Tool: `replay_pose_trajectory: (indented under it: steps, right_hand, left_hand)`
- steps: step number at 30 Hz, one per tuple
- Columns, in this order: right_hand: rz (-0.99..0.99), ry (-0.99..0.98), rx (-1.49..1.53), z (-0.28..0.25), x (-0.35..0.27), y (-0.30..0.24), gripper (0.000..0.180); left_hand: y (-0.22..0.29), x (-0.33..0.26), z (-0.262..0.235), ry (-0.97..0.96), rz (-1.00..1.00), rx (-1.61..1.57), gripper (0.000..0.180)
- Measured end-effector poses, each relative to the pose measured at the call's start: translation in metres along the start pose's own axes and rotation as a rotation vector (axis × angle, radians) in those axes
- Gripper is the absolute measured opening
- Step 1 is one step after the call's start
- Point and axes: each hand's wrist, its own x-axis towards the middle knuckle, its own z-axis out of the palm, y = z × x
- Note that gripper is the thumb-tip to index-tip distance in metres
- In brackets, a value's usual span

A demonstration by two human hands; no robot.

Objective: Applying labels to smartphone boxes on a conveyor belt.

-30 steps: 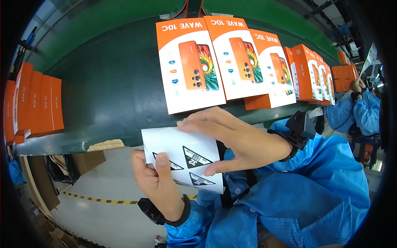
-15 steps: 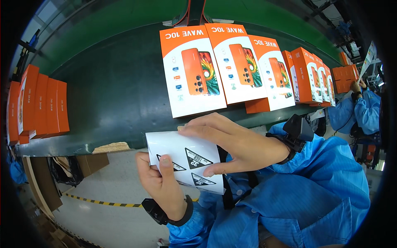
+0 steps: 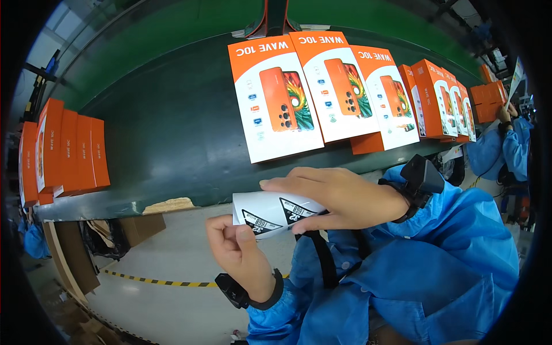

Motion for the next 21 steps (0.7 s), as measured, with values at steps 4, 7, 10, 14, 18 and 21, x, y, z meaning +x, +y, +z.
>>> replay_pose_trajectory:
  steps: [4,7,10,14,18,21]
  right_hand:
    - [-0.007,0.013,0.007,-0.003,-0.001,-0.001,0.055]
    - [-0.045,0.036,0.07,0.0,-0.002,0.002,0.051]
    - [-0.03,0.062,0.168,-0.001,-0.001,-0.002,0.046]
    - [0.002,0.015,0.128,-0.003,-0.003,-0.001,0.037]
    - [-0.029,0.055,0.145,-0.001,-0.004,0.003,0.032]
    - [-0.049,0.022,0.202,-0.002,-0.005,0.003,0.029]
  left_hand:
    - [0.002,-0.005,0.001,0.06,0.005,0.052,0.018]
    - [0.003,-0.005,0.0,0.055,0.05,0.082,0.019]
    - [0.003,-0.006,-0.004,0.037,0.086,0.137,0.021]
    - [-0.005,-0.005,-0.008,-0.039,0.129,0.208,0.026]
    - [-0.004,0.003,0.009,-0.054,0.238,0.102,0.038]
    - [-0.005,0.0,0.005,-0.143,0.09,0.048,0.041]
